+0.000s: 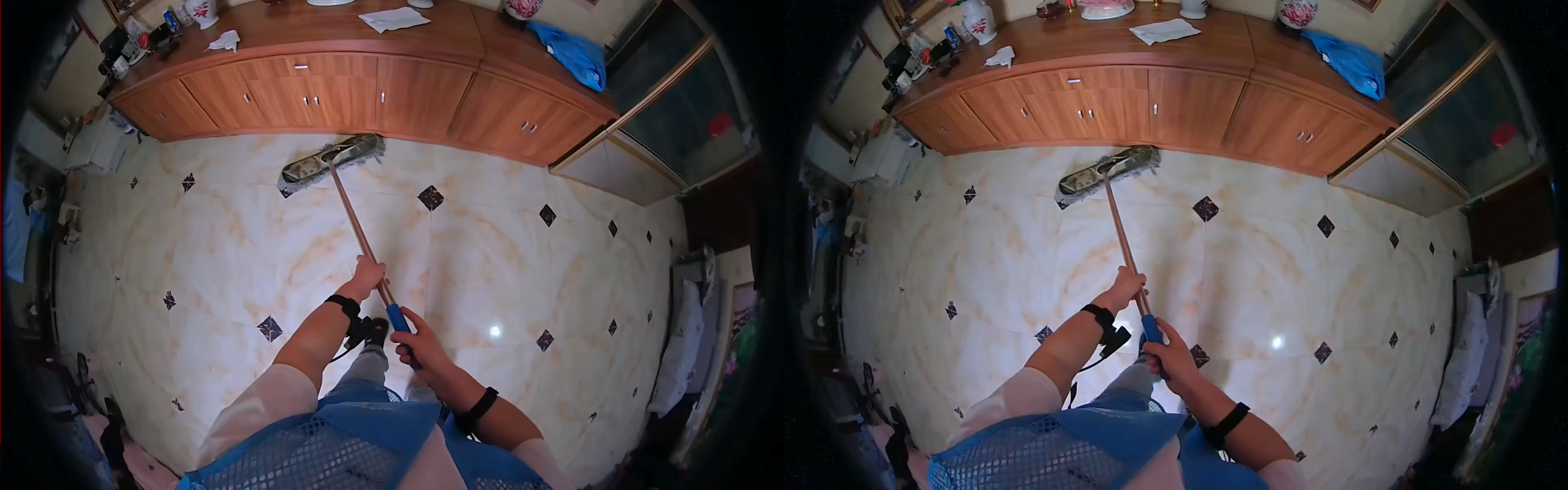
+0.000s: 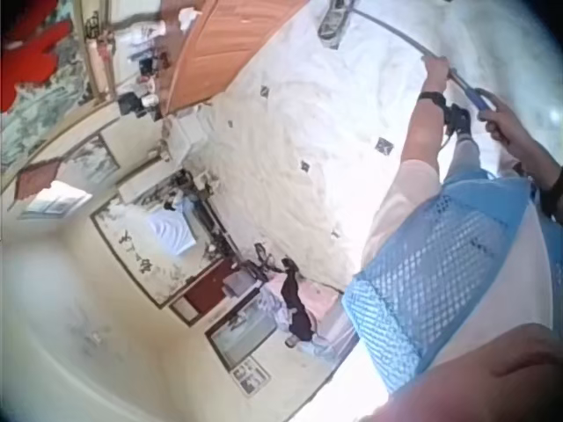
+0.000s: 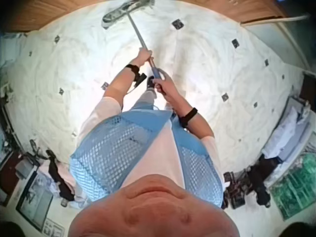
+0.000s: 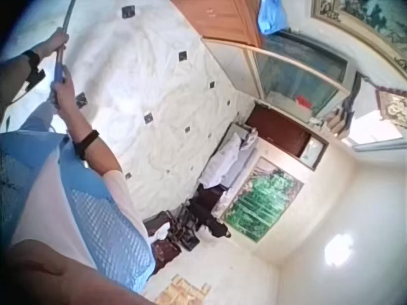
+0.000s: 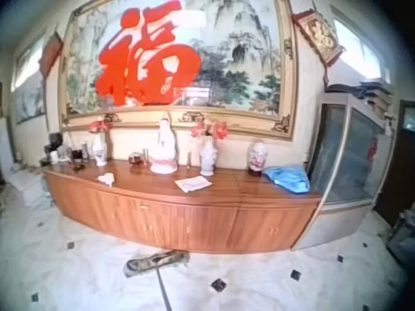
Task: Mopping a tiled floor in a residential room using a flat mop.
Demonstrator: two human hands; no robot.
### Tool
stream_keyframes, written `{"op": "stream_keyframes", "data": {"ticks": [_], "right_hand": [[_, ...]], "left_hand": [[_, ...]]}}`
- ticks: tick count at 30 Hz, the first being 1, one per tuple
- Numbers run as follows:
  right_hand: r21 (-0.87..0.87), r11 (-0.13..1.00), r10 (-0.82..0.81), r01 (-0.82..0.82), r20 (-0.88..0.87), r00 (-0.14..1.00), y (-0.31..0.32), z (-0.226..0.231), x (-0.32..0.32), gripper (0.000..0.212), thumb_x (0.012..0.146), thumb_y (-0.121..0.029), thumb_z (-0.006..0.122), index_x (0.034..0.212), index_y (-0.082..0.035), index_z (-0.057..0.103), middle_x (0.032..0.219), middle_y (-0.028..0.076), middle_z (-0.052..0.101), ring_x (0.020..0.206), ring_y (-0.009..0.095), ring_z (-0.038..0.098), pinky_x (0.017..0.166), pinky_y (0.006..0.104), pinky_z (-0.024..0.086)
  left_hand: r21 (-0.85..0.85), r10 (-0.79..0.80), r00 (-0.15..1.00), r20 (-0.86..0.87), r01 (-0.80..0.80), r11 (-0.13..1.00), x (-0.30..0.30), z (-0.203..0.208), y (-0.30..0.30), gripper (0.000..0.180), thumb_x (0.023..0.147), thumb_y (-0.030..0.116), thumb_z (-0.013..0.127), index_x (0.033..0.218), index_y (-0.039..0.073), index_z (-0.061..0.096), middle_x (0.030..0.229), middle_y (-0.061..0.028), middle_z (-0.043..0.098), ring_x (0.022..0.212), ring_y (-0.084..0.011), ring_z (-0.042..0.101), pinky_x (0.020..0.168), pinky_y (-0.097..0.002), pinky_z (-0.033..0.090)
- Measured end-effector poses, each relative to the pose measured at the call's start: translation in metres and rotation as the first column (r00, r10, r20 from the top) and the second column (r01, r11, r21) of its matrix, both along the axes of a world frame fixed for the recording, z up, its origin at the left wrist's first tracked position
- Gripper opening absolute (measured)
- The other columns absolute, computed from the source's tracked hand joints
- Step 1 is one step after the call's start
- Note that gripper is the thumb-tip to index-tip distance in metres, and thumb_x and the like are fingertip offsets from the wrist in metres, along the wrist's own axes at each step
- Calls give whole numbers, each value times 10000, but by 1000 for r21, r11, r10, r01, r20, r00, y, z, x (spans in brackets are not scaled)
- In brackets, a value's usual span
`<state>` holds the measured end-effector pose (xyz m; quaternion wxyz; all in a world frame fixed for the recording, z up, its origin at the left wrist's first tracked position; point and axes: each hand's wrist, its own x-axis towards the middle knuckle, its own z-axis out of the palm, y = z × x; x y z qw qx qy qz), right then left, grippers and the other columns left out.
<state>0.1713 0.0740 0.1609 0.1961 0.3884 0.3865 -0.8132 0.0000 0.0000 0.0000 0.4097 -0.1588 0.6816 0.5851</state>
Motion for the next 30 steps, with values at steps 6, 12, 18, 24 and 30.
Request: {"op": "stream_keyframes", "data": {"ticks": [6, 12, 18, 24, 30], "right_hand": [[-27, 993, -115, 115, -11, 993, 20, 17, 9, 657, 799, 38, 552, 1372, -133, 280, 817, 89, 537, 540, 76, 419, 434, 185, 319], [-118, 962, -251, 245, -36, 967, 61, 25, 38, 653, 787, 54, 549, 1368, -109, 299, 798, 100, 554, 552, 82, 441, 450, 190, 353], [-100, 938, -335, 331, -16, 942, 74, 19, 100, 662, 780, 63, 552, 1369, -103, 299, 812, 103, 553, 553, 82, 439, 449, 183, 339], [-65, 907, -417, 416, 7, 909, 72, 25, 147, 664, 769, 79, 556, 1360, -105, 316, 807, 98, 556, 542, 80, 437, 434, 185, 325], [-28, 882, -469, 470, 39, 882, 40, 25, 225, 678, 773, 85, 542, 1367, -129, 294, 812, 100, 547, 528, 78, 404, 429, 188, 312]], "left_hand": [[113, 52, 998, 35, -56, 992, -2, 0, 19, 322, 749, 100, 581, 958, 6, 355, 712, -87, 481, 607, -217, 572, 534, -363, 523], [124, -31, 999, 31, 27, 992, 19, 10, 63, 204, 730, 109, 571, 858, 34, 433, 660, -58, 458, 529, -168, 483, 449, -317, 428], [64, -105, 994, 21, 104, 992, 74, 5, 99, 209, 724, 96, 576, 848, 15, 427, 641, -69, 457, 469, -184, 473, 379, -327, 395], [120, -167, 986, 29, 162, 979, 120, -8, 122, 332, 741, 97, 573, 974, -11, 362, 658, -91, 471, 511, -205, 525, 395, -335, 422], [157, -445, 895, 31, 435, 887, 193, 3, 106, 349, 759, 142, 605, 944, -33, 366, 685, -97, 477, 514, -209, 529, 455, -355, 491]]}}
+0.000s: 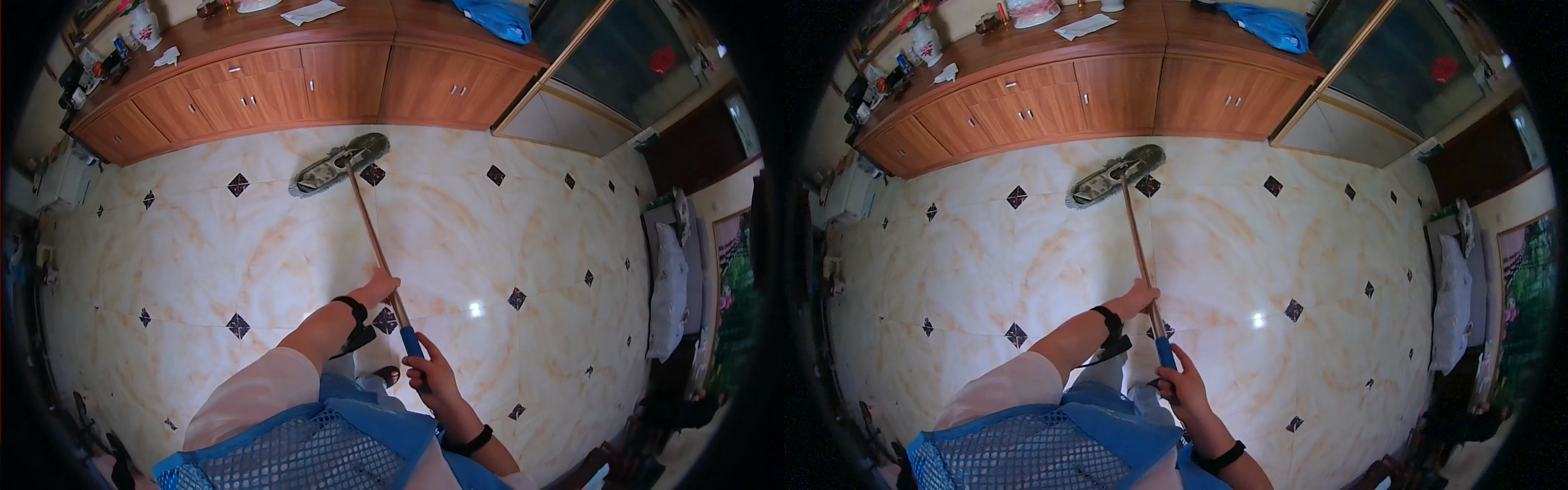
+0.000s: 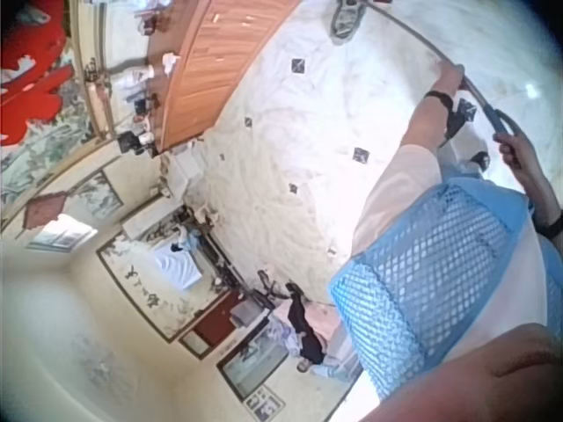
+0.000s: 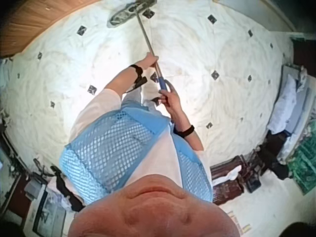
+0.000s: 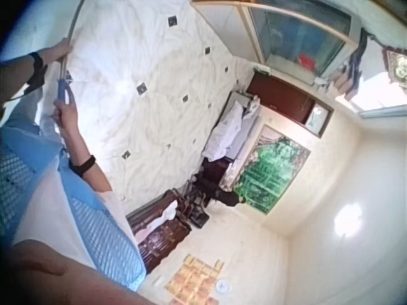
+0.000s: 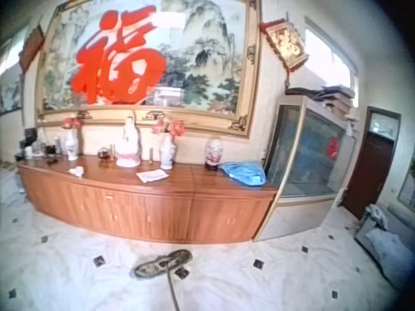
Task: Mopping a tiled floor in a residential room using a flat mop.
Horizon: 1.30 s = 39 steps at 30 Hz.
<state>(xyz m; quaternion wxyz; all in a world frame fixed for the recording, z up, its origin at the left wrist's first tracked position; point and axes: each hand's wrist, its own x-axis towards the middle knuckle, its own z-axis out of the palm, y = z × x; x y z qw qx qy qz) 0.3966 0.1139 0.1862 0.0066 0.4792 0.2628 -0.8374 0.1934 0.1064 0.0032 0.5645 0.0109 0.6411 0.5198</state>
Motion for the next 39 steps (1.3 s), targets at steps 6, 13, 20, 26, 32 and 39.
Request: {"op": "stream_keyframes", "data": {"ticks": [6, 13, 20, 26, 32, 39], "right_hand": [[16, 996, 86, -88, 85, 993, -18, 15, 101, 668, 800, 73, 518, 1371, -185, 287, 827, 85, 535, 561, 83, 399, 454, 186, 305], [-32, 999, -5, 7, 60, 998, -39, 28, 175, 614, 830, 38, 498, 1367, -172, 285, 893, 106, 541, 583, 81, 394, 477, 189, 328], [-27, 1000, -11, 11, -20, 1000, -62, 37, 192, 572, 830, 4, 531, 1334, -151, 310, 852, 77, 537, 597, 76, 435, 479, 179, 341], [-50, 994, 89, -93, -74, 993, -75, 38, 167, 689, 822, -38, 533, 1409, -146, 188, 831, 52, 515, 551, 72, 424, 466, 183, 339], [187, 926, 329, -329, 34, 944, -103, 8, 103, 735, 821, -136, 550, 1425, -131, 131, 849, 51, 502, 591, 92, 458, 521, 207, 399], [106, 908, 402, -406, 60, 914, -149, -21, -26, 803, 818, -148, 558, 1432, -188, 40, 830, 54, 481, 595, 104, 458, 546, 230, 423]], "left_hand": [[20, -147, 988, 55, 146, 989, 96, 7, -20, 613, 780, 160, 589, 1111, -116, 152, 757, -166, 531, 595, -247, 618, 440, -370, 539], [-3, -96, 995, 20, 96, 995, 182, 35, -42, 454, 776, 252, 625, 994, -2, 318, 766, -102, 487, 655, -207, 557, 507, -381, 531], [-12, -133, 973, -187, 133, 991, 197, 25, -58, 464, 798, 209, 610, 1126, 55, 320, 865, -105, 501, 708, -204, 561, 519, -360, 510], [20, -189, 969, -159, 195, 981, 171, 27, -75, 326, 773, 159, 581, 1080, 107, 484, 783, -68, 524, 650, -177, 563, 508, -346, 497], [8, -152, 929, -337, 164, 986, 116, 4, -89, 135, 681, 88, 637, 773, 41, 551, 634, -63, 558, 582, -165, 566, 443, -308, 436], [131, -43, 962, -271, 82, 988, -6, -41, -130, 141, 652, 60, 641, 760, 36, 555, 624, -14, 491, 575, -123, 484, 531, -263, 391]]}}
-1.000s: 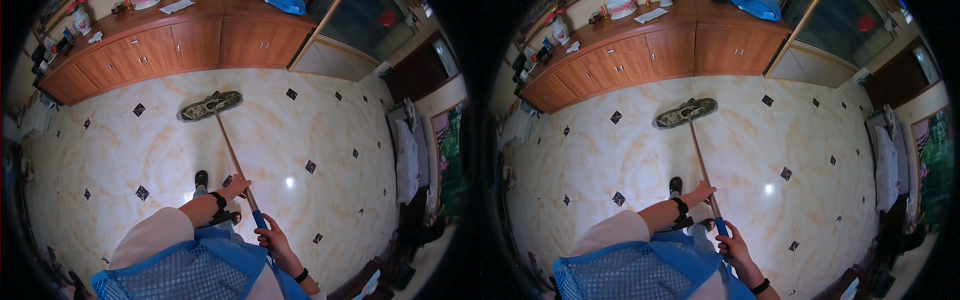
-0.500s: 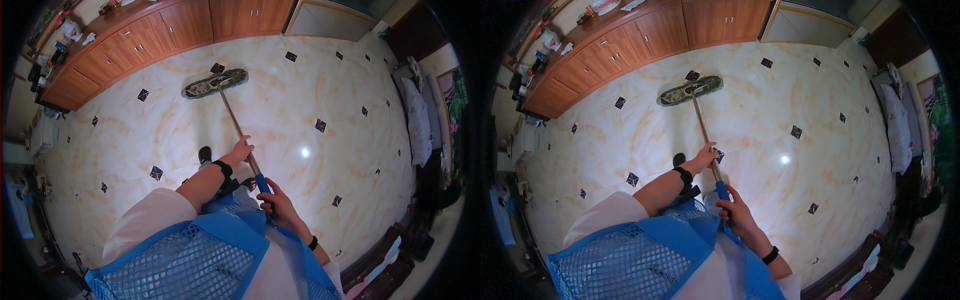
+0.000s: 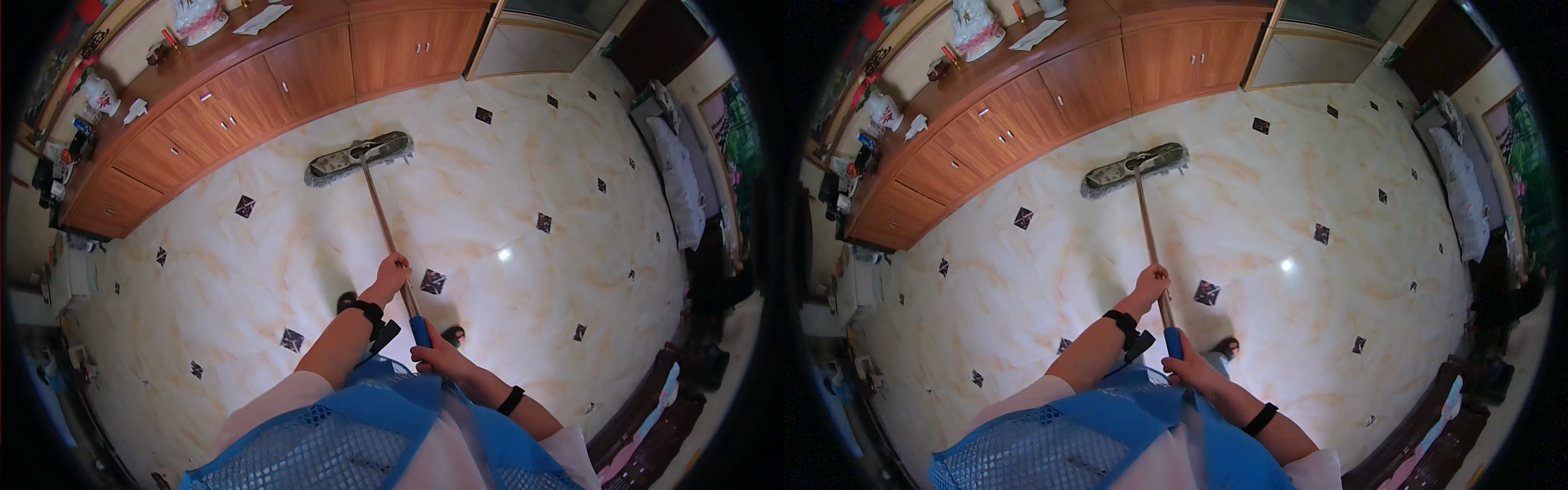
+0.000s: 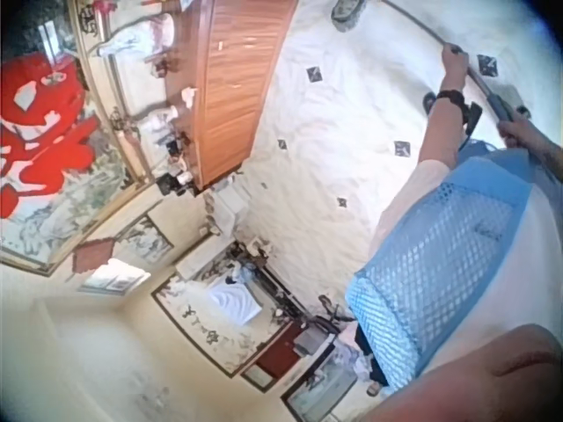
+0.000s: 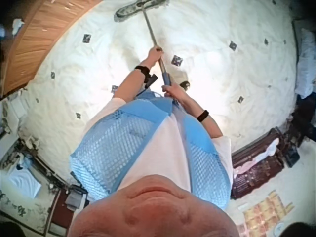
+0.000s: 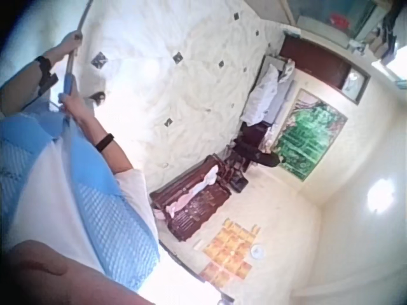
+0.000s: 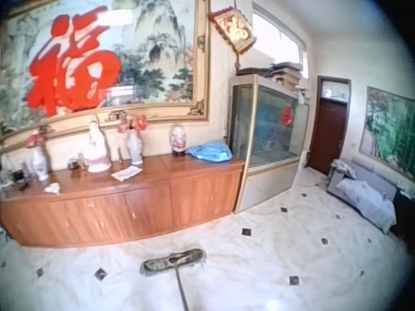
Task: Mopping a tiled floor in a residential room using a flat mop.
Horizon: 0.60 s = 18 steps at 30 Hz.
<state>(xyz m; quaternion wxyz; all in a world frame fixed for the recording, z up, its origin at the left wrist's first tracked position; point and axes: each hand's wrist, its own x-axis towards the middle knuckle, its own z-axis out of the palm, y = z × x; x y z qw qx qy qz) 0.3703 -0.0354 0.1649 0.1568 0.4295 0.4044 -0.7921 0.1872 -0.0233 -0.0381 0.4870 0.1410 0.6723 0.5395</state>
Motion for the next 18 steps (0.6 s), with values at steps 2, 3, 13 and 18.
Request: {"op": "stream_keyframes", "data": {"ticks": [2, 3, 13, 18], "right_hand": [[-122, 990, -72, 66, -47, 996, -15, -14, -46, 829, 820, -89, 546, 1425, -241, 0, 789, 41, 458, 565, 95, 435, 523, 239, 416], [-184, 976, -125, 113, -56, 991, -24, -16, -69, 838, 821, -61, 537, 1422, -256, -12, 770, 35, 445, 552, 93, 423, 514, 243, 413], [-231, 969, -107, 87, -76, 991, -65, -31, -224, 866, 828, -46, 515, 1414, -265, -85, 721, 36, 448, 518, 111, 437, 484, 277, 421], [-216, 975, -59, 44, -64, 996, -87, -35, -229, 860, 824, -47, 511, 1422, -243, -74, 730, 51, 447, 512, 116, 439, 492, 285, 428]], "left_hand": [[1, 20, 999, -33, -20, 1000, -46, -5, -8, 134, 642, 39, 631, 750, 35, 552, 628, -5, 483, 577, -117, 468, 526, -265, 382], [4, 16, 999, -30, -16, 1000, -67, -6, -12, 134, 642, 39, 631, 750, 35, 552, 628, -5, 483, 577, -117, 468, 526, -265, 382], [38, 80, 995, -52, -78, 996, -225, -10, -63, 133, 705, -5, 576, 805, 57, 514, 701, -28, 450, 625, -148, 508, 500, -292, 461], [7, 96, 986, -139, -96, 995, -231, 4, -96, 148, 676, 22, 616, 780, 67, 522, 675, 9, 455, 623, -102, 447, 548, -254, 368]]}}
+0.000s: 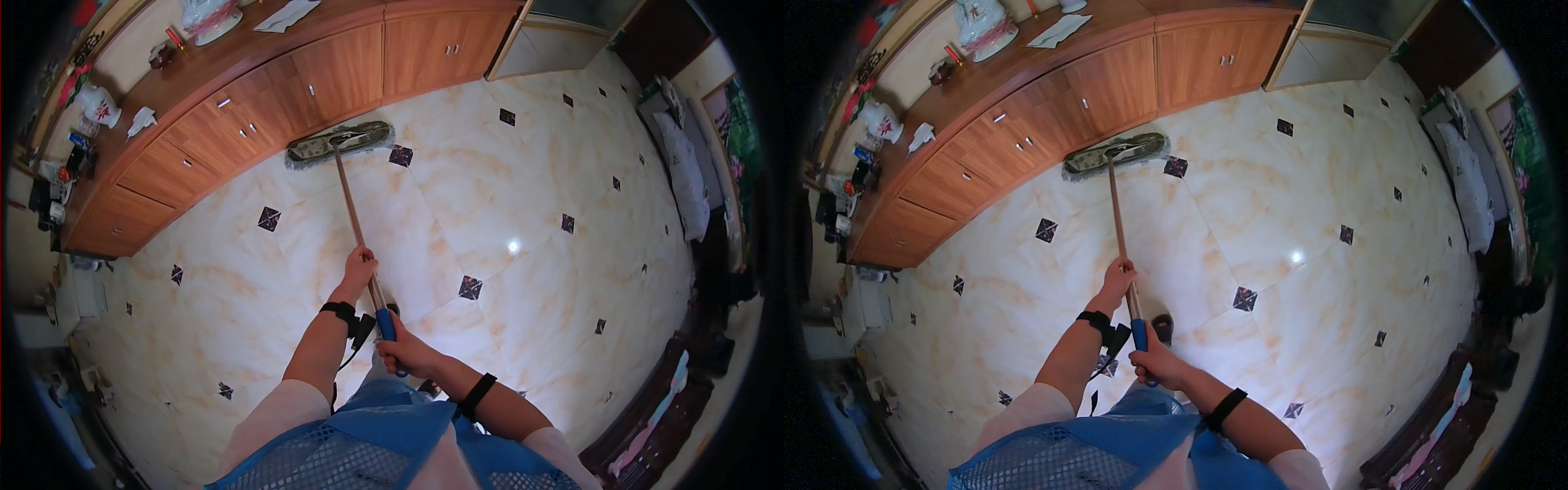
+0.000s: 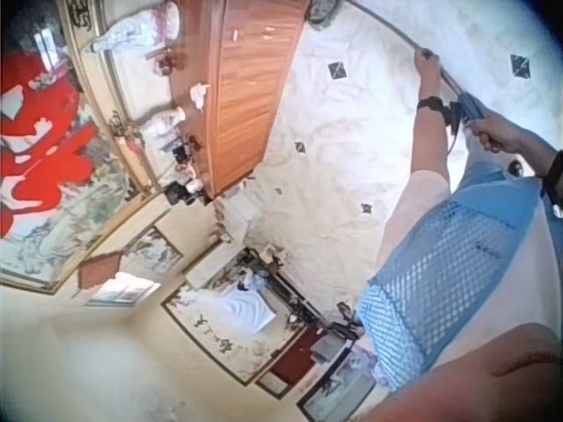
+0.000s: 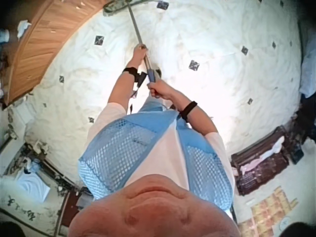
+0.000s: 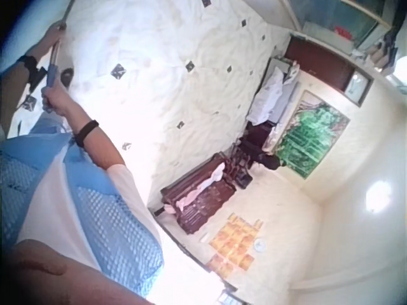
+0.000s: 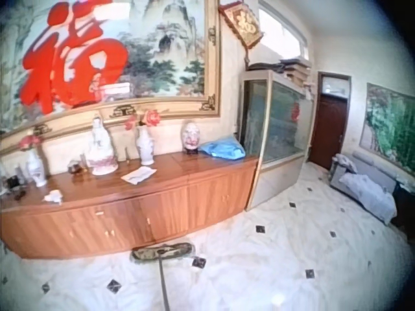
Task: Mopping a tiled floor in a residential room using a flat mop.
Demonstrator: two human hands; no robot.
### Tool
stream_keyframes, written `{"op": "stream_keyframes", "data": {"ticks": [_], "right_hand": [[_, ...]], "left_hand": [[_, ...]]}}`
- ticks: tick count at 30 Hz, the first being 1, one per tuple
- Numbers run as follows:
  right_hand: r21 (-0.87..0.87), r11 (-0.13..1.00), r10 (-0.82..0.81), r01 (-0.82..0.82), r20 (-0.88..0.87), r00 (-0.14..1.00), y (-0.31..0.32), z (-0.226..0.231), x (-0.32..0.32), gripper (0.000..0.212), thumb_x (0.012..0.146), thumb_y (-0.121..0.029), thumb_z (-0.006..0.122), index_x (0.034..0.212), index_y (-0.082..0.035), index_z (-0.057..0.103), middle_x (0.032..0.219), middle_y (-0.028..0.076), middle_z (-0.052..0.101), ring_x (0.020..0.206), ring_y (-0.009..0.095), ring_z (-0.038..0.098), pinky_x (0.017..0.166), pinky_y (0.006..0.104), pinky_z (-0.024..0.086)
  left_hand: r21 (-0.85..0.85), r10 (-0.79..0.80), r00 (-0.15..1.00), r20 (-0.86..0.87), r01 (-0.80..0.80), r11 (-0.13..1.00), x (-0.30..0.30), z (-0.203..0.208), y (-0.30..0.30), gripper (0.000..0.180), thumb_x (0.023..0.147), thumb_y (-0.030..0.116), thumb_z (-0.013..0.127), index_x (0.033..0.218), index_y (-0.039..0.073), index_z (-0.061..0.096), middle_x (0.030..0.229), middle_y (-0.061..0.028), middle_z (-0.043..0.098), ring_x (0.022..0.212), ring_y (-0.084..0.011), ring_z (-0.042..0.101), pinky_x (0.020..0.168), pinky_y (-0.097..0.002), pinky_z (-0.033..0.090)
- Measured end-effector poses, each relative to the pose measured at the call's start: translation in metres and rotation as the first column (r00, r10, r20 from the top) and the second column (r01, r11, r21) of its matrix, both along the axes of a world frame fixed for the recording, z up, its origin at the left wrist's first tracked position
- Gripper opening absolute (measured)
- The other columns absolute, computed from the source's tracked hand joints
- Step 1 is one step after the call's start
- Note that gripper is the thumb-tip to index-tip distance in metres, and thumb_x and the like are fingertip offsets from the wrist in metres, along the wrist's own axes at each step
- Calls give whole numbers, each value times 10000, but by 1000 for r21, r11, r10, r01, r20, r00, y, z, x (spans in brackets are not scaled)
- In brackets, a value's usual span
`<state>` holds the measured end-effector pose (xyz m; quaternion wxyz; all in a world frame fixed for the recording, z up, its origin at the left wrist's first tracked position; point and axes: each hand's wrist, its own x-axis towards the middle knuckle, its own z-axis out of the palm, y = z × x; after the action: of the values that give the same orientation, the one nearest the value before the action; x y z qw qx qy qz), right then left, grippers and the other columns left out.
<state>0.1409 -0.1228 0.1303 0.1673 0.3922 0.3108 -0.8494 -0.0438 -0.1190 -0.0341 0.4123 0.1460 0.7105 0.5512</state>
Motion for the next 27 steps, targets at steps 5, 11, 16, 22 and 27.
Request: {"op": "stream_keyframes", "data": {"ticks": [5, 11, 16, 22, 27], "right_hand": [[-19, 1000, -24, 24, 7, 1000, -33, 0, 36, 846, 818, -38, 510, 1428, -228, -45, 734, 53, 441, 507, 108, 407, 472, 272, 400], [10, 1000, -30, 30, 18, 999, -79, 5, 95, 805, 813, -38, 496, 1430, -215, 10, 743, 46, 439, 511, 106, 395, 464, 259, 392], [46, 999, 25, -27, 44, 999, -124, 19, 148, 784, 823, -70, 513, 1430, -206, 36, 763, 44, 450, 544, 103, 426, 479, 250, 414], [162, 985, 48, -53, 35, 998, -176, 50, 205, 689, 834, -102, 531, 1405, -189, 156, 836, 6, 459, 559, 68, 451, 449, 198, 393], [190, 981, 41, -48, 43, 998, -206, 88, 242, 631, 836, -120, 535, 1382, -201, 230, 782, 2, 475, 544, 56, 451, 415, 169, 346]], "left_hand": [[-124, -123, 992, 37, 127, 984, 22, -5, -42, 176, 700, 53, 618, 846, 78, 522, 718, 5, 455, 644, -102, 448, 571, -251, 375], [-174, -234, 775, -587, 162, 971, 78, -53, -93, 387, 636, 193, 679, 1003, 109, 589, 1013, -166, 454, 750, -242, 521, 740, -363, 467], [-86, -284, 823, -493, 279, 957, 122, -28, -137, 171, 624, 128, 673, 790, 106, 633, 1037, -139, 490, 990, -291, 523, 889, -420, 402], [-71, -244, 166, -955, 674, 735, 173, 10, -193, 56, 657, 109, 579, 705, 87, 597, 751, -50, 569, 933, -246, 538, 985, -491, 311], [-16, -202, 159, -966, 748, 663, 209, 25, -222, 55, 658, 114, 565, 675, 67, 544, 706, -61, 535, 816, -245, 529, 858, -449, 387]]}}
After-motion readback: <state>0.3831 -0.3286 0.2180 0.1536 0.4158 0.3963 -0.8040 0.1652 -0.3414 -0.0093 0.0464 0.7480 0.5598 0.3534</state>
